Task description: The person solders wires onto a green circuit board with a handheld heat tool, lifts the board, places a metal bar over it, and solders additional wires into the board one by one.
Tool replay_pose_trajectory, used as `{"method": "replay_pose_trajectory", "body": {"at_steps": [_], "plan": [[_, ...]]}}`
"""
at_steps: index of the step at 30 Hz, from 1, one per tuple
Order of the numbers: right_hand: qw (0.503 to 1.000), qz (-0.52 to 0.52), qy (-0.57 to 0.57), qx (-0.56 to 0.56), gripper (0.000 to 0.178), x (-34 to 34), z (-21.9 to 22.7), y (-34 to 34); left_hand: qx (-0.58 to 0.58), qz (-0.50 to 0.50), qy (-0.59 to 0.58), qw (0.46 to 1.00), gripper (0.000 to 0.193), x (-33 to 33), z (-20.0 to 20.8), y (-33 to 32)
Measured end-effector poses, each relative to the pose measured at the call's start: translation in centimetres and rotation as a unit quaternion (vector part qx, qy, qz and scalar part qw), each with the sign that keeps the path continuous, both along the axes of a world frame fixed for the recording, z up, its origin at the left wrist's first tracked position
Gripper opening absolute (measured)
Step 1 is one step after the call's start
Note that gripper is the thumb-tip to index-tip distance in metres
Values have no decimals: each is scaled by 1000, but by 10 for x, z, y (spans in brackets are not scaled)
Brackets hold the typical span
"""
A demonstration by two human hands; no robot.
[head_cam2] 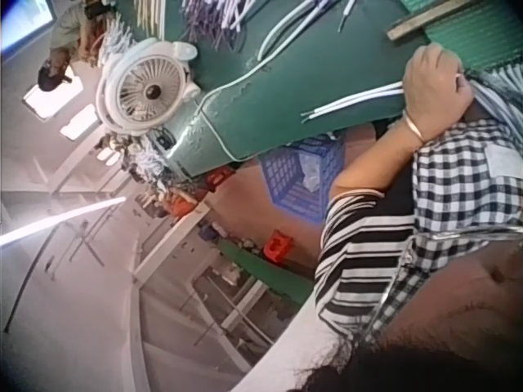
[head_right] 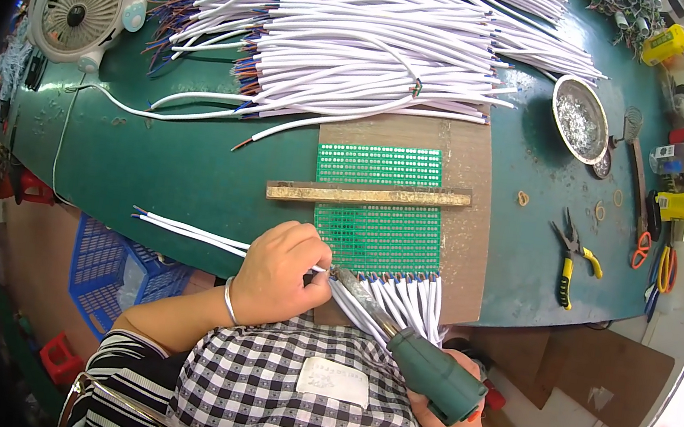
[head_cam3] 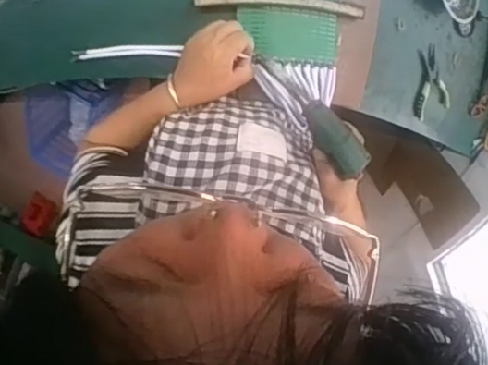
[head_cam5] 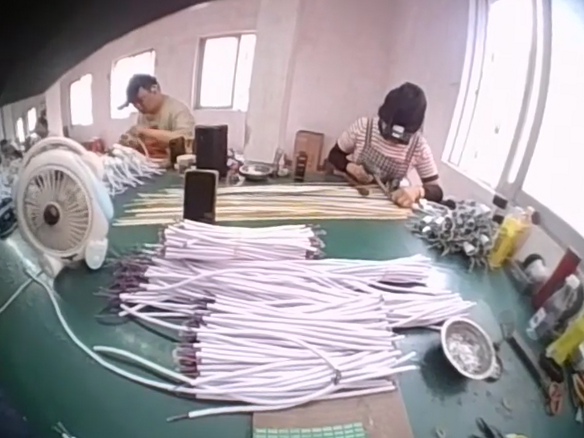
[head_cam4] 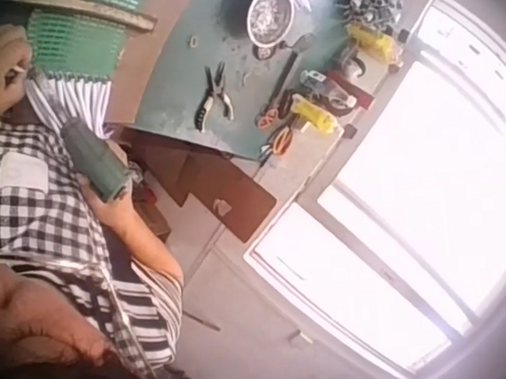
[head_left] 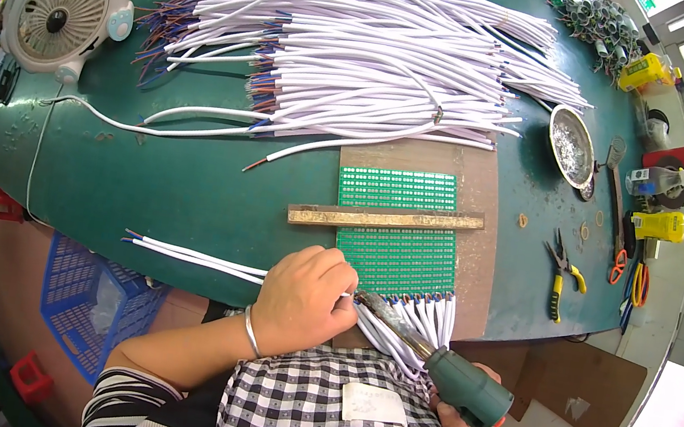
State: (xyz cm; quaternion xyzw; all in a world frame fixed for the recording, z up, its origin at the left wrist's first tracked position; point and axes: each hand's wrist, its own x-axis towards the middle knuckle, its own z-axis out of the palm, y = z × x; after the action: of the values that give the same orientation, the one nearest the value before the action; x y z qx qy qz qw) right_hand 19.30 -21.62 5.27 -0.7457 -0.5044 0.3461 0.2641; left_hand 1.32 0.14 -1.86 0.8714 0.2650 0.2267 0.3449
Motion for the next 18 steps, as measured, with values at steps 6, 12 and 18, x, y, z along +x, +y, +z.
{"method": "replay_pose_trajectory", "body": {"at_steps": [6,12,18], "plan": [[999,-27,-32,19,28,-8,8,3,3,-1,5,1000,15,1,0,0],[999,-30,-17,4,27,-9,9,4,6,-4,9,1000,14,1,1,1],[983,-96,156,14,33,-4,5,-7,9,-2,8,1000,14,1,1,1]]}}
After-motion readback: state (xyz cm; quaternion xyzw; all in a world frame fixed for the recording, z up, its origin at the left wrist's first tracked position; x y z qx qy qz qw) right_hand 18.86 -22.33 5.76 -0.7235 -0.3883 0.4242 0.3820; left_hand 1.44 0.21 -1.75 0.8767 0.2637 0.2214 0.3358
